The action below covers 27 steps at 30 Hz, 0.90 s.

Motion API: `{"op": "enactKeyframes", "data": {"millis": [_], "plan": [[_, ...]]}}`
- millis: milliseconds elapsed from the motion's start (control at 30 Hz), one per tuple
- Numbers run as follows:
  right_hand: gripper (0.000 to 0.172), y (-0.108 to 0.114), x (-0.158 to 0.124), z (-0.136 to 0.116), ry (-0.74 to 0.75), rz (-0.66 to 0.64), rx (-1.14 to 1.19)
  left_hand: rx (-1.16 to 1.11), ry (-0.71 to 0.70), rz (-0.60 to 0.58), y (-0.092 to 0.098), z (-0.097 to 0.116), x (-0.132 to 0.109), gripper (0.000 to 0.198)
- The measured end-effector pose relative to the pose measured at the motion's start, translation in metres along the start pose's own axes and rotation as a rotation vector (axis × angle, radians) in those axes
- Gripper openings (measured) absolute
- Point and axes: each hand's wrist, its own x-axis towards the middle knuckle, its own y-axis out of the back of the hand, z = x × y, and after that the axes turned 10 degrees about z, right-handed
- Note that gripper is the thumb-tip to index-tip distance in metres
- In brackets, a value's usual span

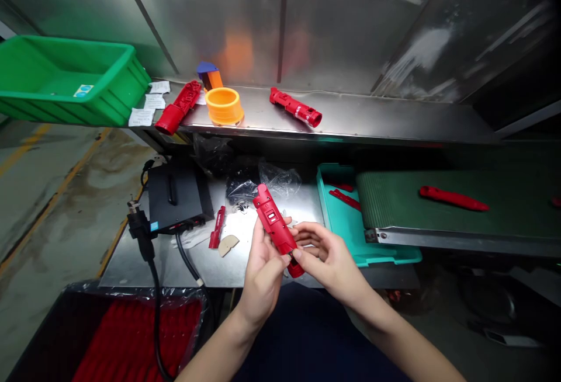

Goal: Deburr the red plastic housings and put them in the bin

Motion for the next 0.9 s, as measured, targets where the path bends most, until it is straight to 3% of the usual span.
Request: {"op": "enactKeyframes", "data": {"millis": [167,300,467,600,733,900], "plan": [[0.036,-0.008,0.008,0.008,-0.055,-0.041,0.021,0.018,0.008,0.002,0.006,-0.004,0.002,0.083],[0.055,0.000,0.019,0.035,-0.057,0.008,-0.054,0.002,0.003,0.060,0.022,0.001,0.010,0.086],[0.042,0.025,0.039,0.122,-0.086,0.233,-0.434,0.020,-0.013,0.281,0.060,0.013,0.023,0.066],[0.028,0.029,0.044,0.193,-0.126,0.157,-0.788,0.079,-0.046,0.466,0.087,0.010,0.029,0.056],[0.027,0.014,0.040,0.224,-0.094,0.038,-0.989,0.083,-0.083,0.556,0.106,0.003,0.029,0.050],[0.038,-0.029,0.032,0.235,-0.059,-0.077,-1.080,0.061,-0.099,0.579,0.116,0.001,0.031,0.052]]}}
